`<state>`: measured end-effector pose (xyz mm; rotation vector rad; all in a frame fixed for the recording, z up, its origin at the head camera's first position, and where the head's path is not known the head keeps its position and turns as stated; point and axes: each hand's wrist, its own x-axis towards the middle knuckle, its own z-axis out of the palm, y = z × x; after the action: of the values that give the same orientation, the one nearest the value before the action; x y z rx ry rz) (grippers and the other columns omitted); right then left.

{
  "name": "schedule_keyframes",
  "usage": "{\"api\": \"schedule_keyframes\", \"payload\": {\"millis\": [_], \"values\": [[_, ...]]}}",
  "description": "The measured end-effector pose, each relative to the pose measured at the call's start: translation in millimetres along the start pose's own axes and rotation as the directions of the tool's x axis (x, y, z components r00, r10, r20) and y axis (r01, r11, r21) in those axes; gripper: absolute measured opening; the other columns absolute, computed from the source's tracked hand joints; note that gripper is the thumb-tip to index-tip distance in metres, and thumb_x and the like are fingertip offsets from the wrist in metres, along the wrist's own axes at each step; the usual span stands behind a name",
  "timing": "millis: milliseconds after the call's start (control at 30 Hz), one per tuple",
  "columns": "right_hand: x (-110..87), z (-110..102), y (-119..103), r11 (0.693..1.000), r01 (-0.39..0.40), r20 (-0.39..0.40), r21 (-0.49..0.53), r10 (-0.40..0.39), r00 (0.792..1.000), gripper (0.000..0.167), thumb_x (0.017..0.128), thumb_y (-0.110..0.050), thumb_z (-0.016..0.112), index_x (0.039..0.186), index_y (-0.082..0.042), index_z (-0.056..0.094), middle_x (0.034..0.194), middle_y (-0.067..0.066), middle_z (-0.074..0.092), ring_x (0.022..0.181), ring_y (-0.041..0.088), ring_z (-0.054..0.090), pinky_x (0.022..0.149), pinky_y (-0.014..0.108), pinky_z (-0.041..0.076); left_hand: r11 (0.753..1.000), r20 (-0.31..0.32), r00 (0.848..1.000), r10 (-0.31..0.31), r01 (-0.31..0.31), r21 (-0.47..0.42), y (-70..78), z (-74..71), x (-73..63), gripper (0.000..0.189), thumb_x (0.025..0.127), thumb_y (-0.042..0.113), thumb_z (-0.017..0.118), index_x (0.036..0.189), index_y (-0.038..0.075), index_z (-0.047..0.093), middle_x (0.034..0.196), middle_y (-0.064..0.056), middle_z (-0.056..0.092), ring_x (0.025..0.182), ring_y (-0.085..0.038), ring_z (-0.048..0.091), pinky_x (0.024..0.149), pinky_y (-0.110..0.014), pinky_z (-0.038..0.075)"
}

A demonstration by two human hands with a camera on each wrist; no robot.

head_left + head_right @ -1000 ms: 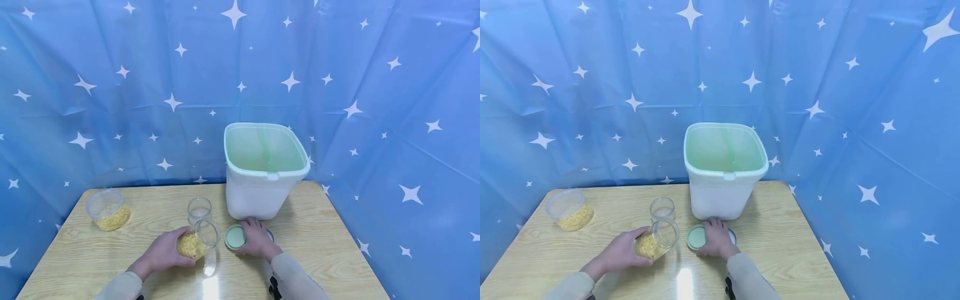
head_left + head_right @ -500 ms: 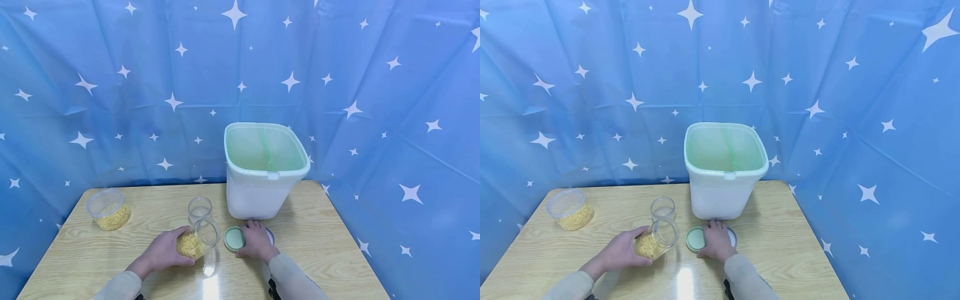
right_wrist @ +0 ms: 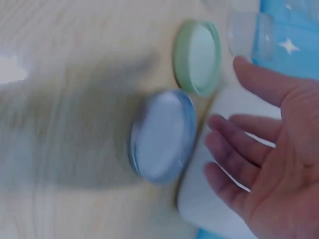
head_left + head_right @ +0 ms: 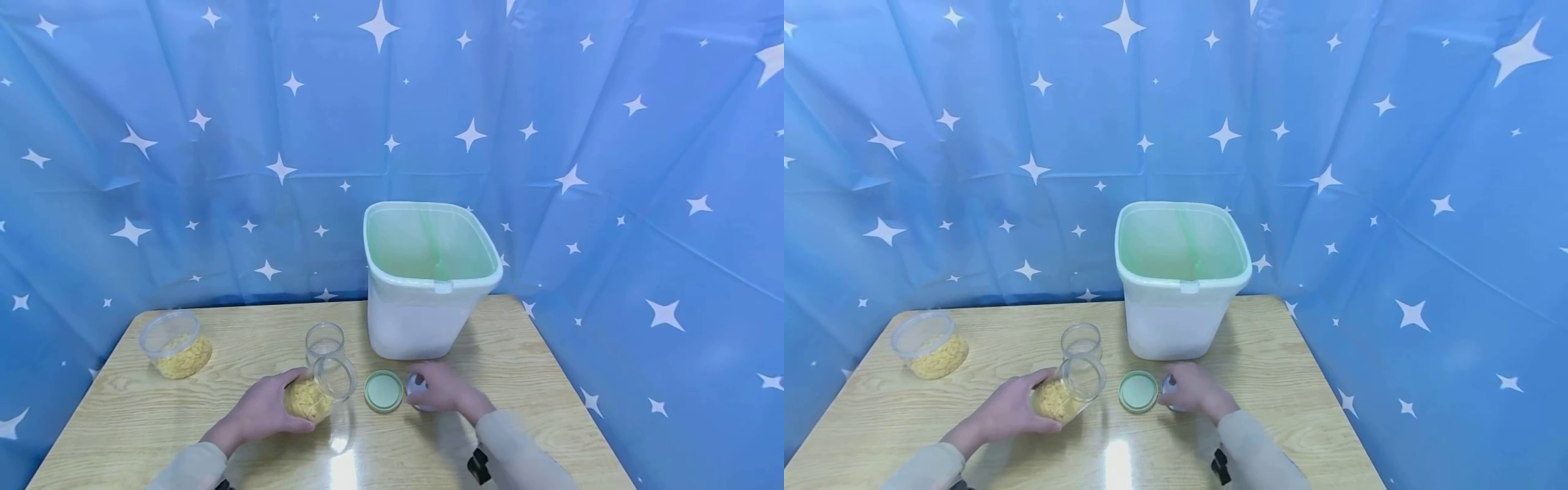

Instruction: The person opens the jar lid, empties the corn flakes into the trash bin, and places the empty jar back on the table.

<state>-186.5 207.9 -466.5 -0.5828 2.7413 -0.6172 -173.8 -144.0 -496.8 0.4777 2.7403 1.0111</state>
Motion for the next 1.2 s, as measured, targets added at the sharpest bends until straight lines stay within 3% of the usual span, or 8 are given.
{"api": "schedule_keyframes", "payload": {"millis": [167,367,567,700,900,1200], "values": [[-13.5,-25,13,0.999,-0.009,0.012,0.043,0.008,1.000,0.040,0.089,-0.023,0.068,0.124,-0.004,0.064,0.101,0.010,0.070,0.091,0.023,0.063,0.075,0.036,0.051,1.000,-0.005,1.000,-0.017,0.017,0.006,2.2,-7.3,-1.6,0.102,0.053,0.061,0.086,0.138,0.014,0.053,0.122,-0.003,0.067,0.103,-0.015,0.061,0.087,-0.038,0.051],[-28.0,-49,29,0.991,-0.122,-0.003,0.058,0.123,0.992,0.039,0.094,-0.024,0.062,0.127,-0.002,0.063,0.108,0.009,0.071,0.095,0.020,0.065,0.080,0.038,0.054,1.000,0.010,1.000,-0.019,0.020,-0.012,3.8,-22.3,-0.6,0.103,0.054,0.061,0.086,0.139,0.013,0.052,0.123,-0.003,0.066,0.103,-0.014,0.060,0.086,-0.037,0.050],[-42.2,-79,46,0.984,-0.173,0.047,0.046,0.171,0.984,0.041,0.099,-0.027,0.055,0.129,0.000,0.060,0.119,0.015,0.067,0.107,0.029,0.064,0.090,0.046,0.052,0.999,0.010,1.000,0.015,-0.014,-0.033,8.6,-43.6,4.7,0.095,0.060,0.055,0.087,0.138,0.011,0.052,0.118,-0.002,0.067,0.097,-0.012,0.060,0.081,-0.034,0.050],[-50.3,-96,55,0.975,-0.209,0.095,0.073,0.201,0.975,0.045,0.102,-0.030,0.048,0.135,0.000,0.055,0.129,0.019,0.062,0.110,0.035,0.063,0.093,0.050,0.051,1.000,-0.001,1.000,0.003,-0.003,-0.028,8.3,-58.1,9.3,0.095,0.061,0.056,0.086,0.138,0.013,0.051,0.118,-0.003,0.066,0.096,-0.012,0.061,0.079,-0.032,0.051],[-57.9,-118,60,0.946,-0.274,0.123,0.173,0.256,0.959,0.052,0.105,-0.031,0.040,0.138,0.009,0.046,0.122,0.027,0.063,0.107,0.041,0.064,0.089,0.050,0.054,1.000,-0.026,1.000,0.016,-0.015,0.027,10.2,-83.2,18.4,0.100,0.064,0.061,0.083,0.141,0.008,0.048,0.127,-0.010,0.063,0.102,-0.018,0.062,0.085,-0.038,0.051],[-62.0,-147,57,0.924,-0.281,0.128,0.258,0.256,0.958,0.056,0.107,-0.030,0.033,0.140,0.015,0.037,0.129,0.034,0.056,0.116,0.047,0.058,0.092,0.050,0.054,0.996,-0.045,0.998,0.033,-0.029,0.084,29.0,-118.2,42.1,0.092,0.067,0.060,0.081,0.139,0.014,0.049,0.114,-0.006,0.066,0.091,-0.016,0.061,0.075,-0.034,0.051]]}}
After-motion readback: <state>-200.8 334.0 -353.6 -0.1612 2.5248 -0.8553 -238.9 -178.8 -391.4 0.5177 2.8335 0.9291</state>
